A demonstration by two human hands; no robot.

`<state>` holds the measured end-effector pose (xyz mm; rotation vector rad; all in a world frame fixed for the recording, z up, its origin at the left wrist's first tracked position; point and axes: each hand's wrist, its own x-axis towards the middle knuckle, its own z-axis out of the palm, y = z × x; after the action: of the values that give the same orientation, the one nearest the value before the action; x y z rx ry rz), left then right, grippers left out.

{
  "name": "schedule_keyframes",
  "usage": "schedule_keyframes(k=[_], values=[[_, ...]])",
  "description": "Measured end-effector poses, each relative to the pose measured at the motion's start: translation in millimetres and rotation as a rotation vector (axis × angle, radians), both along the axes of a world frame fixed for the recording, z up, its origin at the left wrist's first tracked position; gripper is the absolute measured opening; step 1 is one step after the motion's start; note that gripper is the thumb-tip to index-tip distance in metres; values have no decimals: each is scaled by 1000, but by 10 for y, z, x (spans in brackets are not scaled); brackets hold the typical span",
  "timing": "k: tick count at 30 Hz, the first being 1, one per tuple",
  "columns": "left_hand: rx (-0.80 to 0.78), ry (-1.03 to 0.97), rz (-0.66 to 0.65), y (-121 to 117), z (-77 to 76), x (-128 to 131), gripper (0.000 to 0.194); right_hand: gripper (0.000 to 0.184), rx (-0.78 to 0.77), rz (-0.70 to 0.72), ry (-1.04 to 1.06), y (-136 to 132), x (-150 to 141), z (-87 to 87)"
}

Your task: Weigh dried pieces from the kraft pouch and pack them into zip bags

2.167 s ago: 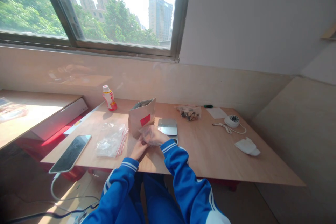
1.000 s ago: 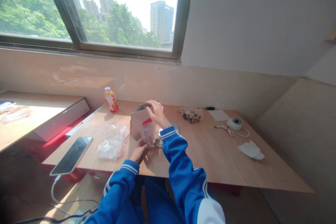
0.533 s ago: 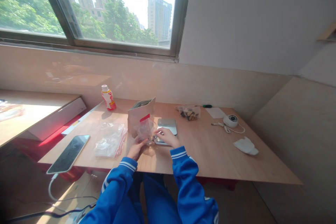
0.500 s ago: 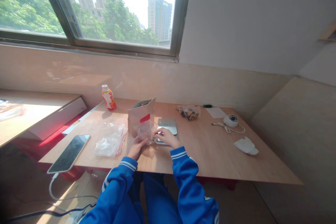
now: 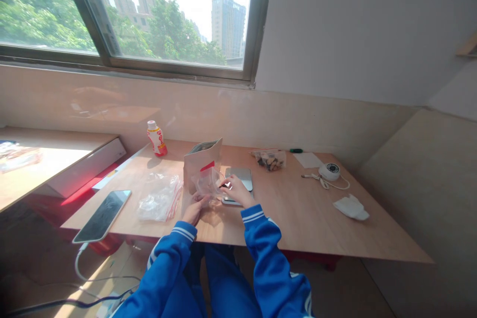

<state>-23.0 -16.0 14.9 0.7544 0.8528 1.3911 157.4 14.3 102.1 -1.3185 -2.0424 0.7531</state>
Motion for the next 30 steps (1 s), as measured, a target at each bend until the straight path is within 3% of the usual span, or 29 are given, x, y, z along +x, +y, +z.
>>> schedule_keyframes(k=[4,7,10,14,17,22,26,30], values=[[-12,8,-18,14,-25,-3,45,15,-25,3,79,-6,59,90],[-1,14,-18,4,-18,5,41,18,-111,84,123,-27,20,114],[3,20,23,-7,-1,13,39,19,-161,182,170,-45,-90,63],[0,12,75,-2,7,13,41,28,-191,192,287,-60,-237,-52],[1,18,91,7,-9,6,43,20,-178,246,291,-63,-274,-91],[2,45,65,5,-13,-5,37,23,-99,93,247,-29,-146,-53],[-8,30,67,8,19,-3,34,28,-60,-34,324,56,51,126],[-42,41,90,15,14,0,36,33,67,-100,499,212,54,550]])
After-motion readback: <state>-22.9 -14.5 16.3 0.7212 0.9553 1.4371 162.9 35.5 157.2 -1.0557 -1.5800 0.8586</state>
